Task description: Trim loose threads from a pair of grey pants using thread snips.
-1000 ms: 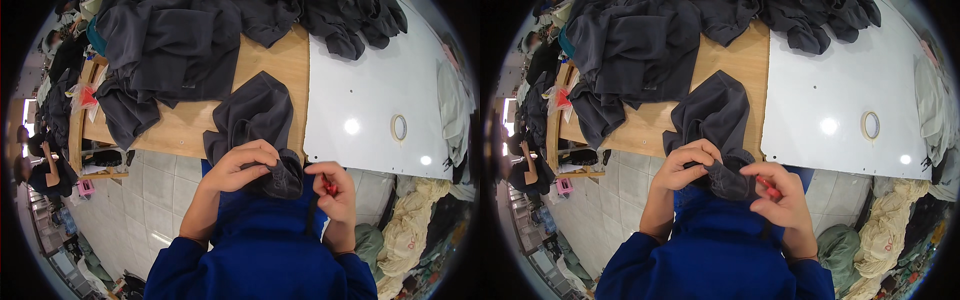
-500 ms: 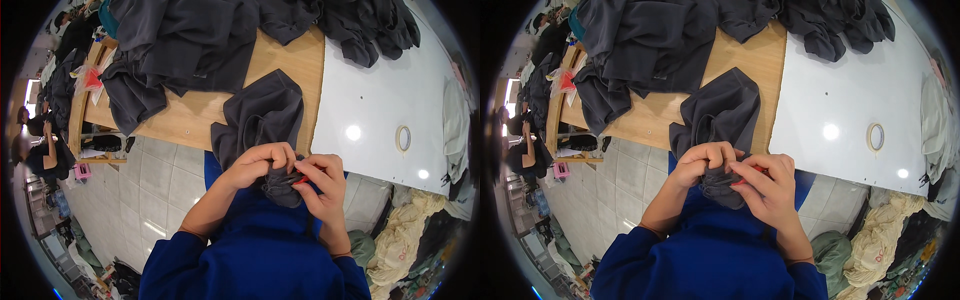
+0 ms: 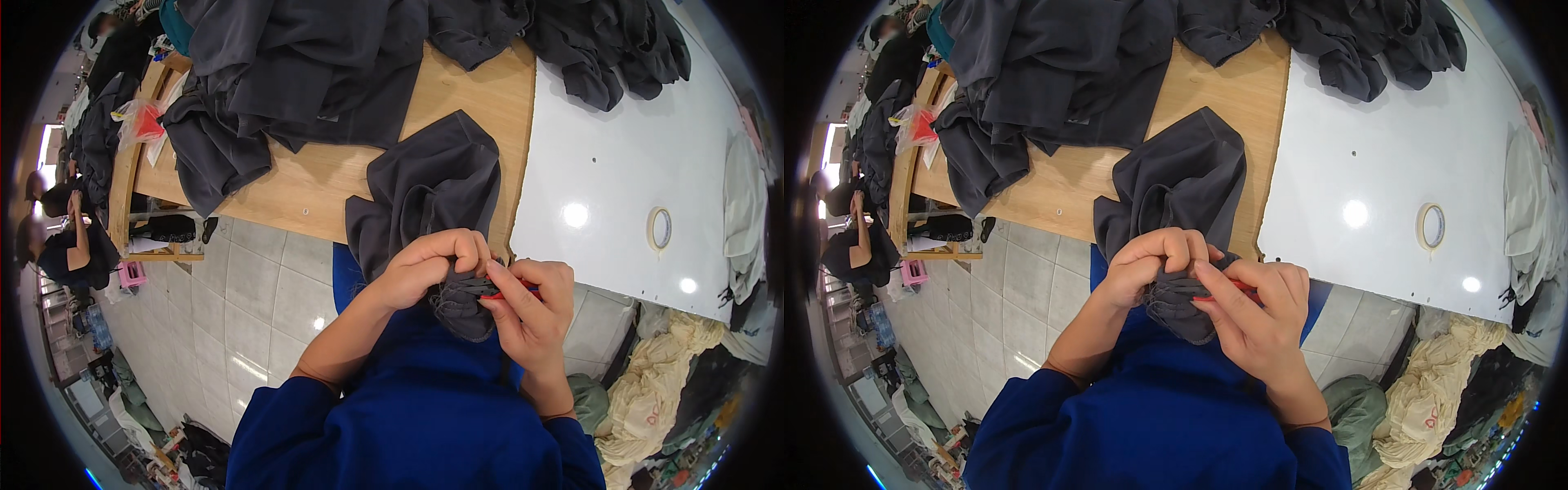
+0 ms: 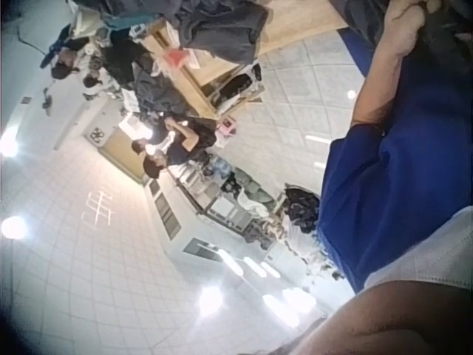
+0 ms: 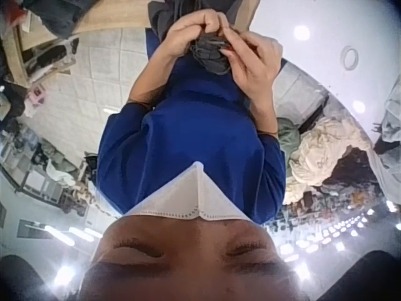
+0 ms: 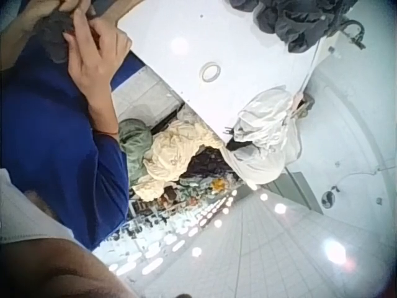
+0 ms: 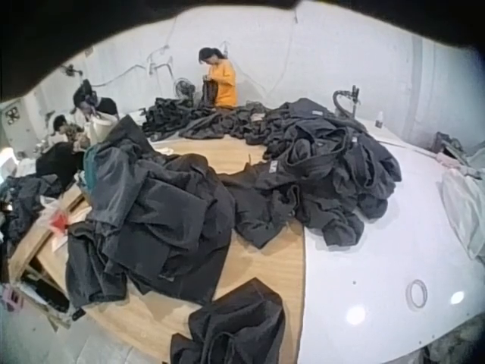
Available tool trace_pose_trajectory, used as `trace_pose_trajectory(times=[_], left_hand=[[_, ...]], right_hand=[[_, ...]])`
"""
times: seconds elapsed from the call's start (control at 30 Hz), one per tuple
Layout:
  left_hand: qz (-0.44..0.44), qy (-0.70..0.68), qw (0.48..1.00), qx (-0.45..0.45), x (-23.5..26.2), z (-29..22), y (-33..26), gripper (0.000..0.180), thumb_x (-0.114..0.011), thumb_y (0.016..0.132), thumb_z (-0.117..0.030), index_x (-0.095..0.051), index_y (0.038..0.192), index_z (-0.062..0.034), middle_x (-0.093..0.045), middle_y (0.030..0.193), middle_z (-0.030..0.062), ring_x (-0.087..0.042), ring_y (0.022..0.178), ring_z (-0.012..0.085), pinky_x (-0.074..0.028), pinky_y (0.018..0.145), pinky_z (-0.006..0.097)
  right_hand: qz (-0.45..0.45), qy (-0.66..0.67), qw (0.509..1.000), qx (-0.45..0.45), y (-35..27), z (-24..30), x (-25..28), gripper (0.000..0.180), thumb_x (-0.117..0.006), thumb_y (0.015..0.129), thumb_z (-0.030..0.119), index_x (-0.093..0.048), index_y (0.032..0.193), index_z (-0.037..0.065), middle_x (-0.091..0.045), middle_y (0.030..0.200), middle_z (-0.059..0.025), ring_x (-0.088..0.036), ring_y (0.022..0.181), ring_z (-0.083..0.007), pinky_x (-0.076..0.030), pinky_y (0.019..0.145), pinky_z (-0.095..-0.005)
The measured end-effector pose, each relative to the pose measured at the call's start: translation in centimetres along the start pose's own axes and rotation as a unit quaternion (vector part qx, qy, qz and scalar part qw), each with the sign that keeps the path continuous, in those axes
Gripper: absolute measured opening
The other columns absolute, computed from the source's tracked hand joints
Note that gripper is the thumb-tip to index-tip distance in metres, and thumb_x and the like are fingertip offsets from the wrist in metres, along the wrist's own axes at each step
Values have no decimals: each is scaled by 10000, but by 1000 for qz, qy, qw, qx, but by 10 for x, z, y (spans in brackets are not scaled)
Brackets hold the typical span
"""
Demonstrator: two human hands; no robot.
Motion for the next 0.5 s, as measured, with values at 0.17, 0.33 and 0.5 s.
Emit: trace_pose_trajectory(times=[0.17,0.33,0.5], left_hand=[[-5,-11,1000,13,-3,1,1,107,-386,782,-53,-445,705,-99,-526,781,71,-489,779,172,-356,958,365],[37,-70,997,4,-2,0,3,104,-351,736,15,-436,749,-44,-493,803,64,-444,767,150,-376,734,262],[28,-1,997,75,-8,1,3,92,-365,743,4,-446,738,-41,-484,773,43,-433,729,130,-375,680,241]], right_hand=[[-12,-1,1000,-2,-1,0,-1,360,-736,657,206,-693,1009,143,-548,809,9,-469,716,-153,-328,676,-294],[-16,75,997,-31,-1,1,1,372,-752,615,162,-695,981,132,-547,800,13,-465,691,-153,-329,641,-283],[-2,133,991,-1,7,10,-3,368,-745,547,135,-698,912,134,-539,779,21,-461,673,-142,-322,615,-277]])
Point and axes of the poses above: each hand's wrist, its own y-axis towards the middle knuckle, its own x-axis out of the back of the hand, z = x × y, the point moved 3 cm from there along y, towards the middle knuckle
